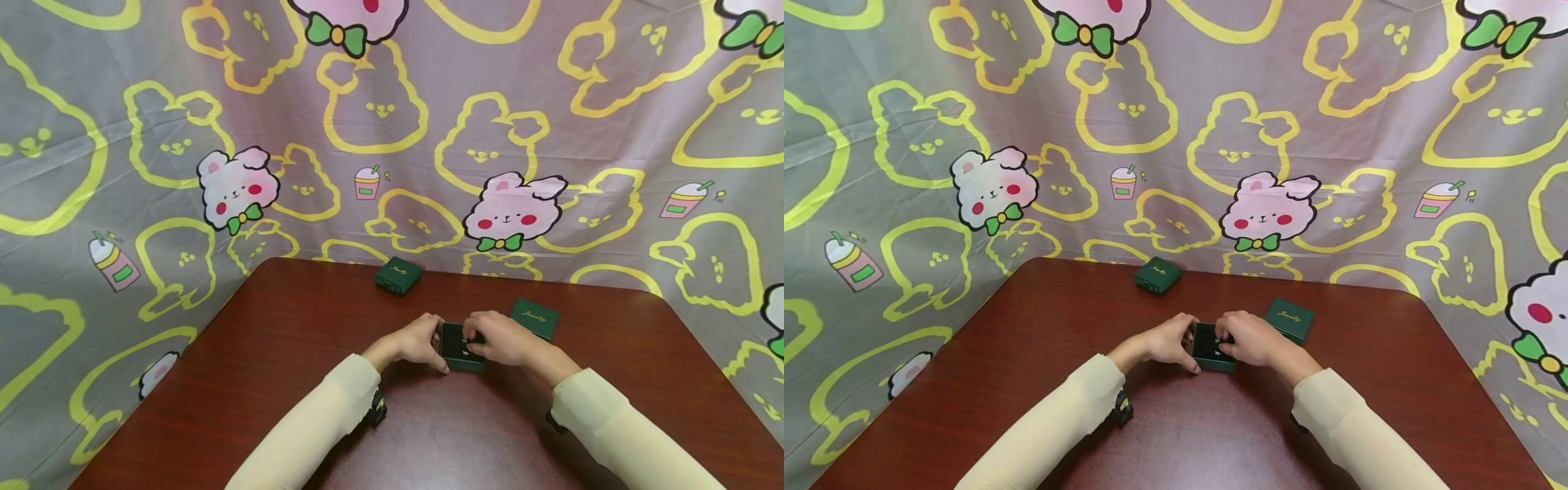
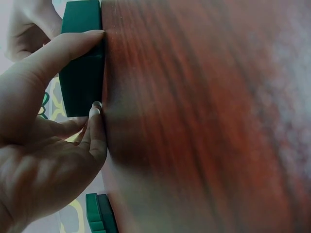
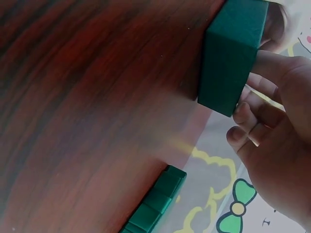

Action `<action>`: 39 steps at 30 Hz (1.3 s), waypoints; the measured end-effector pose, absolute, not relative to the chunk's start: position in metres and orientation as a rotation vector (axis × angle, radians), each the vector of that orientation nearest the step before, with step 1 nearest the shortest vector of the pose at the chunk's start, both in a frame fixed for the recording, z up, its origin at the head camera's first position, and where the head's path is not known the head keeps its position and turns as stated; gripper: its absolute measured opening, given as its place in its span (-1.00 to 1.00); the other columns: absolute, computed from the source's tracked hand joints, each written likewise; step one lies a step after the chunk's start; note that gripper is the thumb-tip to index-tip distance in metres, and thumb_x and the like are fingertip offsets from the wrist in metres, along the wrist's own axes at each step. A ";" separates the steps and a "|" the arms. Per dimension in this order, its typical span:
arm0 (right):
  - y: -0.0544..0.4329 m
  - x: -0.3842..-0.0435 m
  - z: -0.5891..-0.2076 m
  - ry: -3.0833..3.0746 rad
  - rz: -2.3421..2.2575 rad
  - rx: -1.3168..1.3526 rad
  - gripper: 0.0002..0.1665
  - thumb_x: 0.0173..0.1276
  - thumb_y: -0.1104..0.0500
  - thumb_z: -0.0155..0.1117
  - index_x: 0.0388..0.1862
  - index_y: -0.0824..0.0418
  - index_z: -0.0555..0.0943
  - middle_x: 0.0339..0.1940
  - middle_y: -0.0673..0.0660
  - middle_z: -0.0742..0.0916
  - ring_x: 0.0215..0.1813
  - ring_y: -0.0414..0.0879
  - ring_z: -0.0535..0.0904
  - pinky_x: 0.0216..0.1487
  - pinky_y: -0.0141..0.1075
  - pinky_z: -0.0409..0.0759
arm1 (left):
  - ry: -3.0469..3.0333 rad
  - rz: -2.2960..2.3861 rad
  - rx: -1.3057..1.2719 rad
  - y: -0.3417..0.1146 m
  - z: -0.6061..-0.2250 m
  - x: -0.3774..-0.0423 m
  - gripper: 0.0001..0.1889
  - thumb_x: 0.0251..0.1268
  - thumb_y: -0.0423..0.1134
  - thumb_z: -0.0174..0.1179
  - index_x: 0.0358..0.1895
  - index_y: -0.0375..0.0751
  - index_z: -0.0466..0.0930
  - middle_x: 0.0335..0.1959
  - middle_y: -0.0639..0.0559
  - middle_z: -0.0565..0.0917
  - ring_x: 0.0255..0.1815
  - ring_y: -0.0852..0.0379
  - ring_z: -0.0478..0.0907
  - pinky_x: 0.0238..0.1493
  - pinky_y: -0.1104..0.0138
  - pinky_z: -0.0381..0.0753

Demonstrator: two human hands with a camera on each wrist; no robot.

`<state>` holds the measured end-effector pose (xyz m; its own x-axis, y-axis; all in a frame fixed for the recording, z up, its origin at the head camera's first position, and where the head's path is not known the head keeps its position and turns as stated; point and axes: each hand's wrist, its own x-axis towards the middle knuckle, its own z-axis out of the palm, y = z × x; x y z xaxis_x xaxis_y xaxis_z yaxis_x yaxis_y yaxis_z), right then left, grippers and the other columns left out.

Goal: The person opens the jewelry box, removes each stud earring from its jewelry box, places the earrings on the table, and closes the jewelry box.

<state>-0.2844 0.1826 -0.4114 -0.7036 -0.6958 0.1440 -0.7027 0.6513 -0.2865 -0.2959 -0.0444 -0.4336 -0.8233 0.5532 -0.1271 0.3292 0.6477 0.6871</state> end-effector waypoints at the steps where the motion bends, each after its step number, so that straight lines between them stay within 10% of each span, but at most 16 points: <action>1: 0.182 -0.285 -0.412 -2.820 0.508 1.205 -0.88 0.29 0.26 0.47 -0.29 0.11 0.67 -0.31 -0.07 0.66 -0.28 -0.19 0.58 -0.22 -0.23 0.60 | 2.542 0.965 0.704 -0.045 -0.433 -0.296 -0.27 -0.13 -0.20 0.67 0.13 -0.23 0.45 -0.02 0.01 0.42 -0.07 0.17 0.42 -0.03 0.34 0.47; 39: 0.178 -0.286 -0.414 -2.835 0.509 1.206 -0.88 0.32 0.31 0.43 -0.18 0.18 0.75 -0.26 -0.04 0.68 -0.21 -0.16 0.65 -0.18 -0.19 0.66 | 2.516 0.957 0.746 -0.044 -0.432 -0.298 -0.31 -0.10 -0.21 0.66 0.10 -0.23 0.46 0.00 -0.02 0.41 -0.08 0.18 0.41 -0.05 0.37 0.47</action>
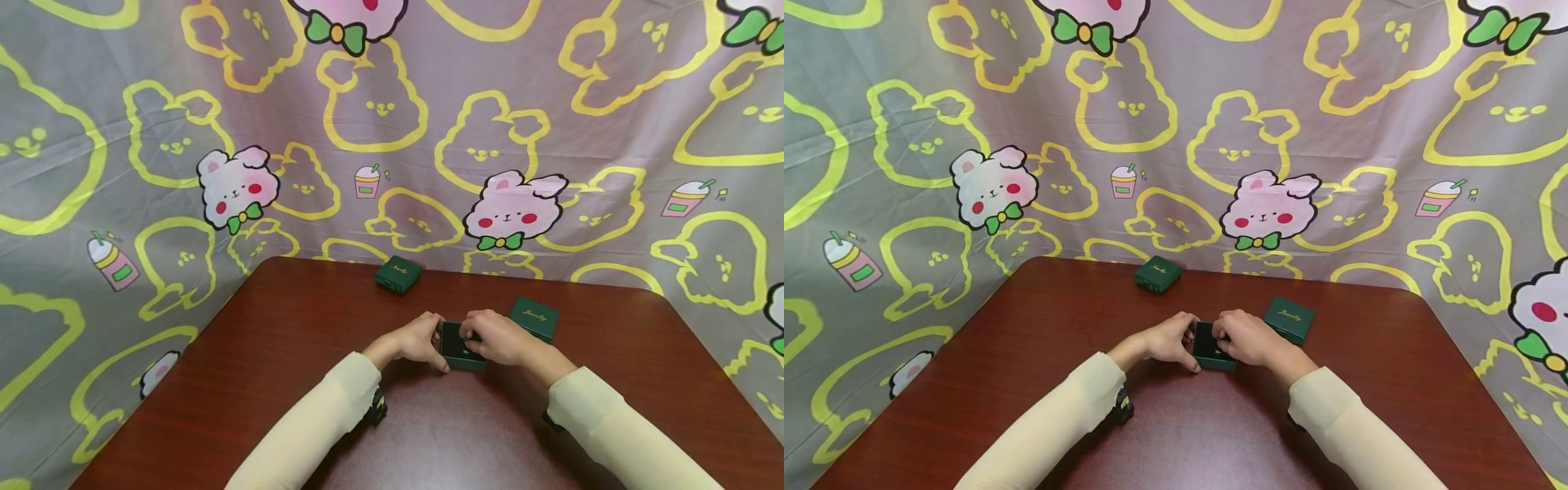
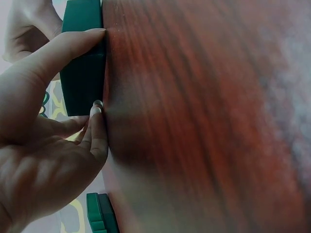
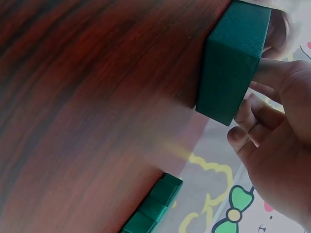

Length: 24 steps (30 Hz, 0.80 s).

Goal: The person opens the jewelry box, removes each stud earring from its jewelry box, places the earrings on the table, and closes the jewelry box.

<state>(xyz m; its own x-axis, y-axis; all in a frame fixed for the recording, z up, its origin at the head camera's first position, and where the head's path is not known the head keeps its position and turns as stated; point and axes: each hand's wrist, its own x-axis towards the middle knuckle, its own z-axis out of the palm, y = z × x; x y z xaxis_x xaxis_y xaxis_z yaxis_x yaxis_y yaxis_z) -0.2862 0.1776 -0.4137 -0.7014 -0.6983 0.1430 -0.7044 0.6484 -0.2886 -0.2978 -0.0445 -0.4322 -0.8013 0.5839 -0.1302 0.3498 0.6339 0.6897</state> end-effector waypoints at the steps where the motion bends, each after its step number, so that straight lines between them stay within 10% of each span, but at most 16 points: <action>1: 0.178 -0.286 -0.414 -2.835 0.508 1.210 -0.88 0.33 0.32 0.43 -0.17 0.19 0.75 -0.26 -0.03 0.68 -0.21 -0.15 0.65 -0.18 -0.18 0.66 | 2.516 0.956 0.749 -0.044 -0.432 -0.298 -0.31 -0.10 -0.21 0.66 0.10 -0.23 0.46 0.00 -0.03 0.42 -0.08 0.18 0.40 -0.05 0.37 0.47; 24: 0.174 -0.283 -0.414 -2.828 0.440 1.226 -0.87 0.32 0.37 0.40 -0.32 0.17 0.65 -0.35 -0.05 0.59 -0.35 -0.22 0.49 -0.31 -0.29 0.53 | 2.518 0.944 0.733 -0.044 -0.431 -0.297 -0.27 -0.09 -0.21 0.66 0.16 -0.26 0.44 -0.02 0.00 0.41 -0.08 0.17 0.40 -0.04 0.36 0.46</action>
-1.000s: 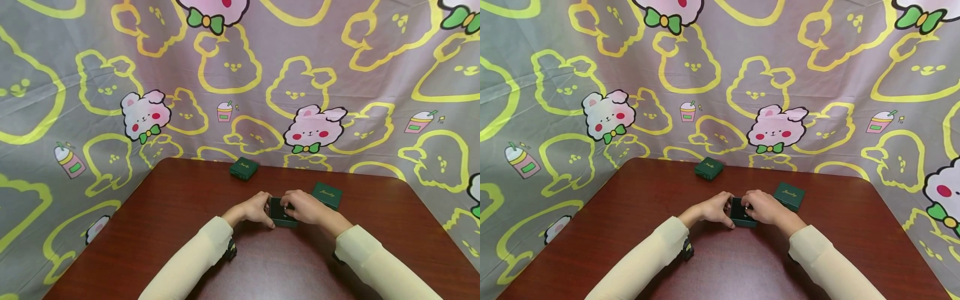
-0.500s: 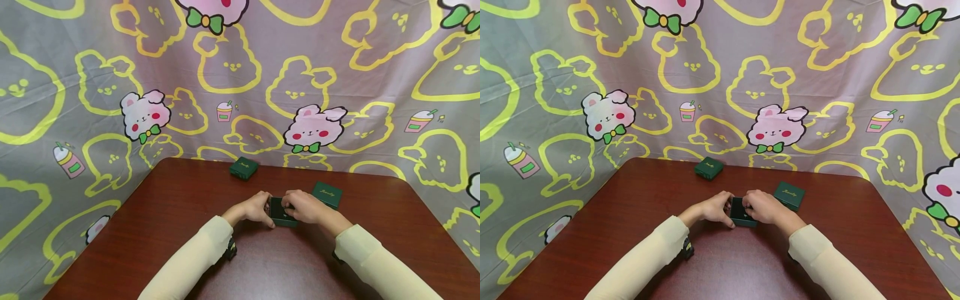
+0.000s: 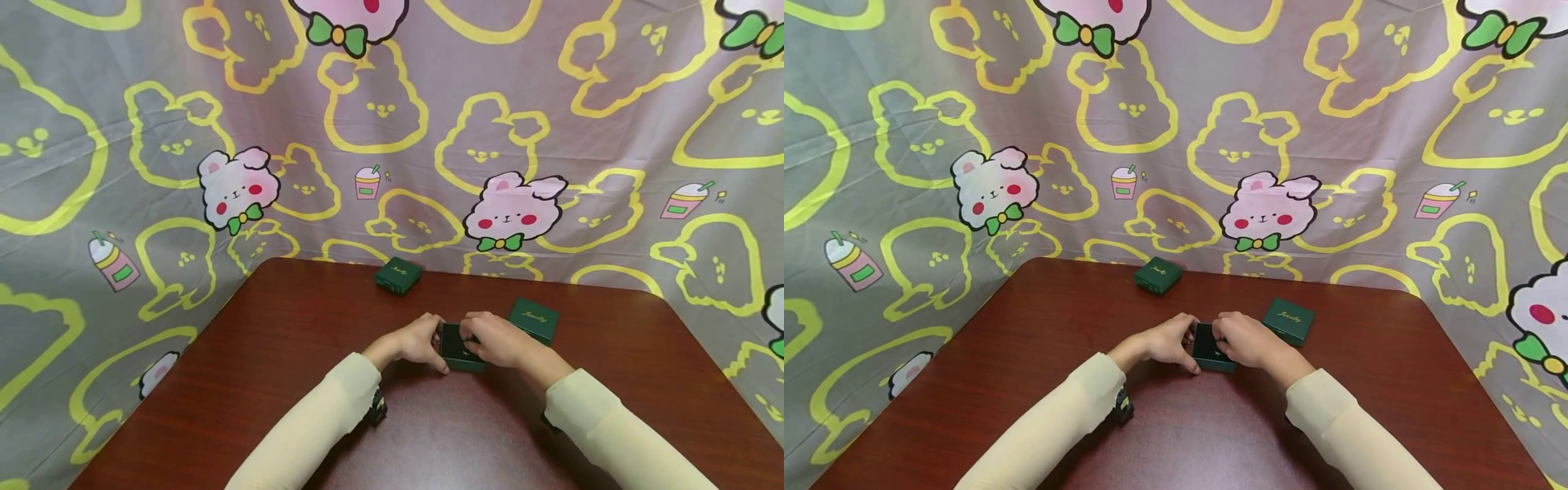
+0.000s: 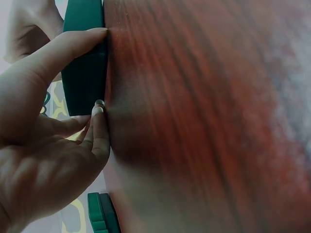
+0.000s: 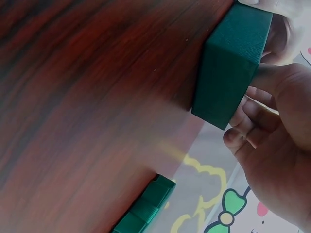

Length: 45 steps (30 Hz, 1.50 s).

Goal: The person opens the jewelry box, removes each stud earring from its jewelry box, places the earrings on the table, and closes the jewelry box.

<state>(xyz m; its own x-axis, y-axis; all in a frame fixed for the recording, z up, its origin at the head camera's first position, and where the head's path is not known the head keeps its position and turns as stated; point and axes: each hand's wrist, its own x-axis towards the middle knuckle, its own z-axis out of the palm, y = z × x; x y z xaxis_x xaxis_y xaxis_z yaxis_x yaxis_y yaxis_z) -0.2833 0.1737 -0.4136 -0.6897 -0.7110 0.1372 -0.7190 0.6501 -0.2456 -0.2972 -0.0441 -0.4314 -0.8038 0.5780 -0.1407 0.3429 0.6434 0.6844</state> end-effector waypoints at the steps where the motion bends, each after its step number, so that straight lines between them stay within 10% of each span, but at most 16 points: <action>1: 0.173 -0.283 -0.414 -2.827 0.438 1.224 -0.87 0.31 0.37 0.41 -0.32 0.17 0.65 -0.34 -0.05 0.59 -0.34 -0.21 0.49 -0.30 -0.29 0.53 | 2.518 0.941 0.734 -0.044 -0.431 -0.297 -0.27 -0.09 -0.21 0.66 0.16 -0.26 0.44 -0.02 0.01 0.41 -0.08 0.17 0.40 -0.04 0.36 0.46; 45: 0.170 -0.281 -0.415 -2.829 0.407 1.168 -0.84 0.33 0.37 0.40 -0.34 0.16 0.61 -0.37 -0.05 0.58 -0.39 -0.23 0.47 -0.36 -0.33 0.50 | 2.524 0.932 0.725 -0.044 -0.431 -0.297 -0.23 -0.08 -0.20 0.66 0.21 -0.25 0.41 -0.07 0.01 0.41 -0.11 0.17 0.38 -0.10 0.36 0.43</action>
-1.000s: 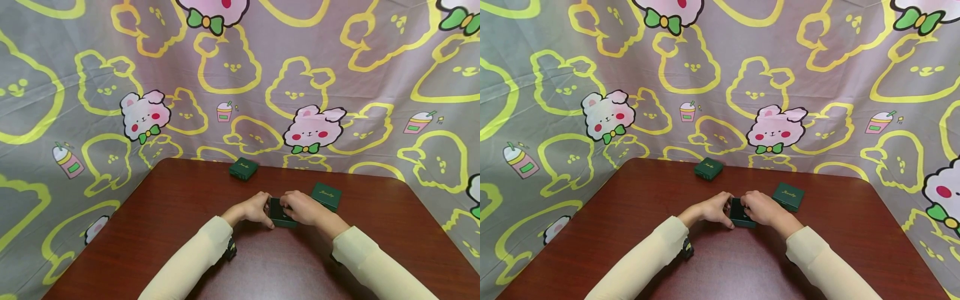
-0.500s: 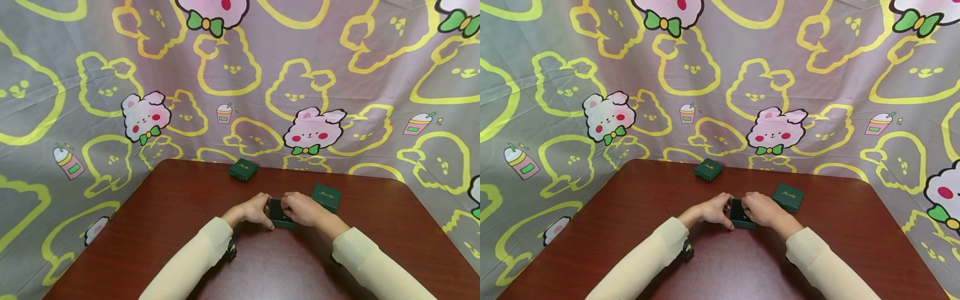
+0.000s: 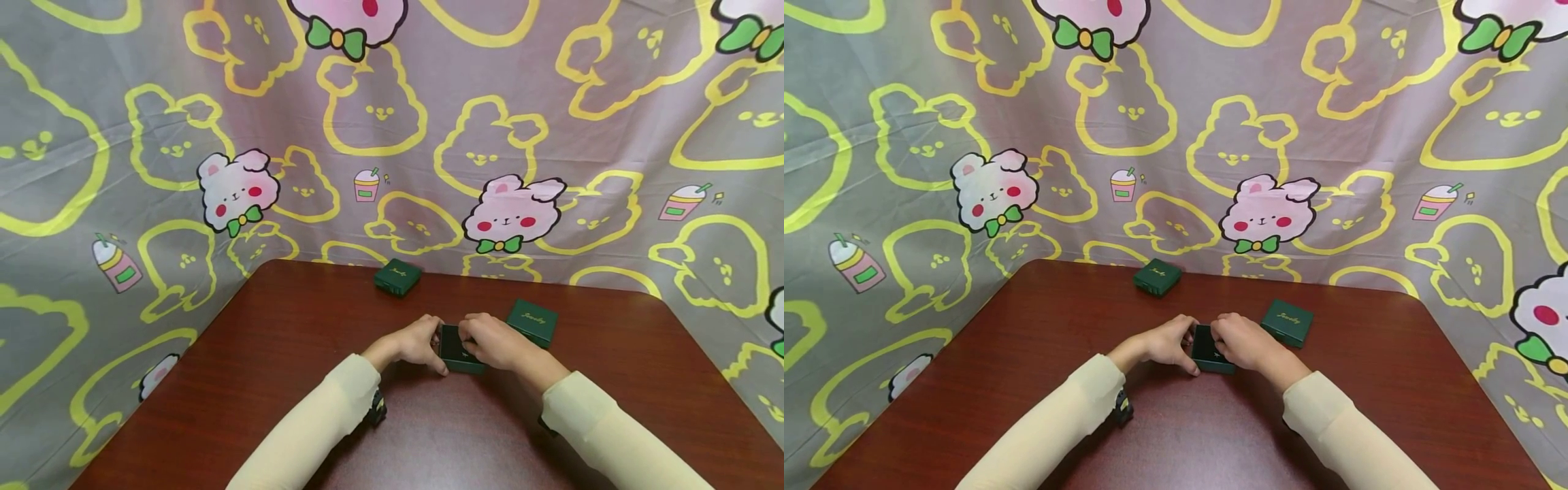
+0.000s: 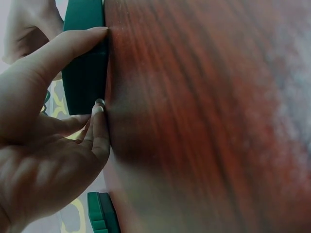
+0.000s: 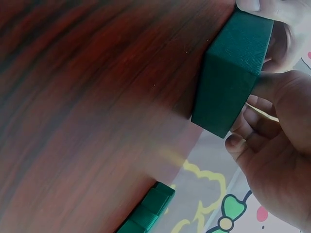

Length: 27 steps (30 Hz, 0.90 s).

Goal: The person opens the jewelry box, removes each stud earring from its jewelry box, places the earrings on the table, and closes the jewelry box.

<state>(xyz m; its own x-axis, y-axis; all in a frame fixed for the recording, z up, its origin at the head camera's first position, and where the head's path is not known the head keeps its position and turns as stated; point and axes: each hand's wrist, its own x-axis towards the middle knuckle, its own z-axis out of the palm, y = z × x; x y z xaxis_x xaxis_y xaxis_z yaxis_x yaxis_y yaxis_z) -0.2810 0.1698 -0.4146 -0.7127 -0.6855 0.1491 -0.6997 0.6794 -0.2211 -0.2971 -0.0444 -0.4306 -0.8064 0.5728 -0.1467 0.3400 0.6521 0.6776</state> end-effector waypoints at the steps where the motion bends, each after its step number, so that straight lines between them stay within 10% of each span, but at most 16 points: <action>1: 0.169 -0.281 -0.415 -2.830 0.406 1.166 -0.83 0.33 0.37 0.40 -0.35 0.15 0.60 -0.38 -0.05 0.58 -0.39 -0.23 0.46 -0.36 -0.33 0.50 | 2.523 0.932 0.725 -0.044 -0.431 -0.297 -0.23 -0.08 -0.20 0.66 0.21 -0.25 0.41 -0.06 0.00 0.41 -0.11 0.17 0.38 -0.10 0.36 0.43; 27: 0.166 -0.280 -0.413 -2.821 0.430 1.097 -0.70 0.25 0.38 0.37 -0.55 0.07 0.55 -0.58 -0.11 0.53 -0.55 -0.27 0.35 -0.51 -0.38 0.37 | 2.509 0.966 0.723 -0.045 -0.433 -0.297 -0.27 -0.11 -0.26 0.66 0.15 -0.24 0.43 0.01 0.00 0.41 -0.07 0.18 0.42 -0.01 0.36 0.48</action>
